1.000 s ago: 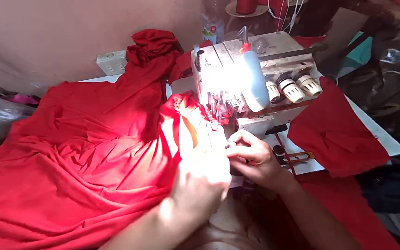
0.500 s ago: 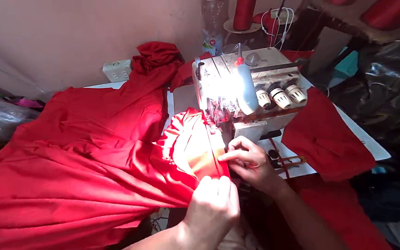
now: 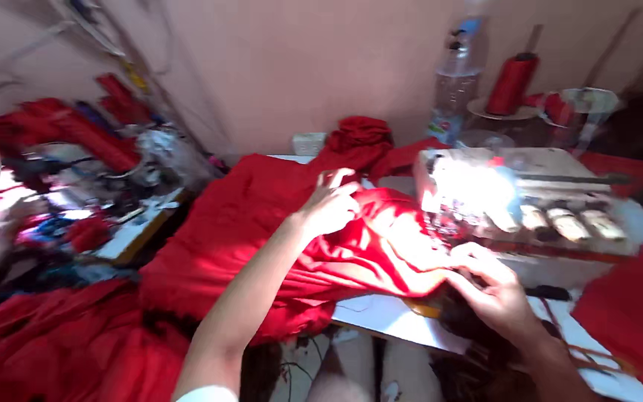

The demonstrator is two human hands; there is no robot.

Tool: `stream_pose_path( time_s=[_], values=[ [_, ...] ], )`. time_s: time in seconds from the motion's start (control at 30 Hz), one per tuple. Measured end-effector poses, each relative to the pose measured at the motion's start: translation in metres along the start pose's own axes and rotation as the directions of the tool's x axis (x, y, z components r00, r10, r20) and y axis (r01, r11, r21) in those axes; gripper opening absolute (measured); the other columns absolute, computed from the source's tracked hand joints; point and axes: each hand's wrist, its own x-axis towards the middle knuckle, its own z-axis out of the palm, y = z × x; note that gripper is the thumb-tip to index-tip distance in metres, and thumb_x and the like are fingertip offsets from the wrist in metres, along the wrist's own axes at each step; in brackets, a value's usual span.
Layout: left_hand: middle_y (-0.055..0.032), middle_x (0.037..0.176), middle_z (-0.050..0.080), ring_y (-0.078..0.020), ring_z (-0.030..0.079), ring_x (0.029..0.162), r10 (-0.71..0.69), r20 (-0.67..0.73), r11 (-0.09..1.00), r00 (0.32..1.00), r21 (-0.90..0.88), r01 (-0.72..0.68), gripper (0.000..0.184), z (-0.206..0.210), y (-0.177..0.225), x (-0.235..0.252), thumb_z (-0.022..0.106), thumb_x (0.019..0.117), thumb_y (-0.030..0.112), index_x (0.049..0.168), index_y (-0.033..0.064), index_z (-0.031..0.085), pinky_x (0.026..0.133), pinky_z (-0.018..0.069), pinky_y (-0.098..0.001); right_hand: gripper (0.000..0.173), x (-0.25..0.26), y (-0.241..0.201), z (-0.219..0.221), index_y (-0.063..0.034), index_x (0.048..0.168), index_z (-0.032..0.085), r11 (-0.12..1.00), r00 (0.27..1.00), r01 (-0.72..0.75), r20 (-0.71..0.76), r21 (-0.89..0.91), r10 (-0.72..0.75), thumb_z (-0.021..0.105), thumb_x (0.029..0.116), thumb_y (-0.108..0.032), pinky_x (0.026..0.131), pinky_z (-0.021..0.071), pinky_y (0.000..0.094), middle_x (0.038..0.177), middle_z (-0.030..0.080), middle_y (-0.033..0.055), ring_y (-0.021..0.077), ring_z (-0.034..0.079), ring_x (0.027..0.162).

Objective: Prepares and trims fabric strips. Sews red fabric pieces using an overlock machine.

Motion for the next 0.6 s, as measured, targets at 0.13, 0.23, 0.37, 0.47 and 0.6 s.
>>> stream_pose_path(
  time_s=[0.13, 0.23, 0.37, 0.47, 0.6],
  values=[
    [-0.0036, 0.086, 0.071, -0.0166, 0.062, 0.111, 0.418, -0.195, 0.704, 0.887, -0.548, -0.452, 0.052, -0.079, 0.028, -0.041, 0.045, 0.1003, 0.038, 0.067, 0.0042, 0.067, 0.102, 0.0431, -0.0372, 0.027, -0.001, 0.002, 0.001, 0.0008, 0.080, 0.070, 0.998, 1.000, 0.007, -0.006, -0.057, -0.007, 0.063, 0.0905, -0.023, 0.077, 0.0418, 0.0080, 0.090, 0.064, 0.0060, -0.0049, 0.053, 0.085],
    [-0.0041, 0.079, 0.066, -0.0190, 0.059, 0.101, 0.455, -0.051, 0.824, 0.889, -0.353, -0.443, 0.033, -0.117, 0.048, -0.061, 0.049, 0.0919, 0.020, 0.074, 0.0024, 0.070, 0.101, 0.0317, -0.0442, 0.032, 0.002, -0.010, 0.007, 0.0075, 0.086, 0.071, 0.972, 0.997, 0.024, -0.063, -0.234, -0.040, 0.060, 0.0932, -0.022, 0.067, 0.0398, 0.0181, 0.088, 0.062, 0.0176, 0.0078, 0.049, 0.075],
    [-0.0023, 0.086, 0.071, -0.0233, 0.061, 0.107, 0.199, 0.021, 0.979, 0.980, 0.042, -0.200, 0.016, -0.135, 0.040, -0.074, 0.069, 0.0948, 0.022, 0.088, 0.0112, 0.078, 0.102, 0.0282, -0.0571, 0.036, 0.013, -0.042, 0.029, 0.0086, 0.095, 0.072, 0.940, 0.980, 0.102, -0.127, -0.327, -0.150, 0.063, 0.0948, -0.026, 0.062, 0.0430, 0.0288, 0.080, 0.065, 0.0248, 0.0189, 0.050, 0.064],
    [0.0012, 0.081, 0.070, -0.0196, 0.060, 0.104, 0.305, -0.041, 0.949, 0.951, -0.068, -0.308, 0.017, -0.135, 0.051, -0.085, 0.068, 0.0919, 0.022, 0.081, 0.0123, 0.078, 0.101, 0.0290, -0.0523, 0.037, 0.025, -0.064, 0.045, 0.0017, 0.103, 0.075, 0.975, 0.997, 0.056, -0.044, -0.215, -0.067, 0.062, 0.0975, -0.032, 0.058, 0.0433, 0.0225, 0.085, 0.069, 0.0170, 0.0089, 0.052, 0.063],
    [-0.0021, 0.081, 0.068, -0.0268, 0.057, 0.108, 0.292, -0.079, 0.954, 0.953, -0.037, -0.296, 0.017, -0.133, 0.051, -0.085, 0.064, 0.0821, 0.021, 0.080, 0.0111, 0.077, 0.099, 0.0280, -0.0542, 0.032, 0.049, -0.080, 0.052, 0.0002, 0.094, 0.075, 0.982, 0.985, 0.175, 0.013, -0.067, -0.174, 0.061, 0.0979, -0.029, 0.058, 0.0408, 0.0112, 0.079, 0.068, 0.0087, -0.0028, 0.051, 0.063]
  ],
)
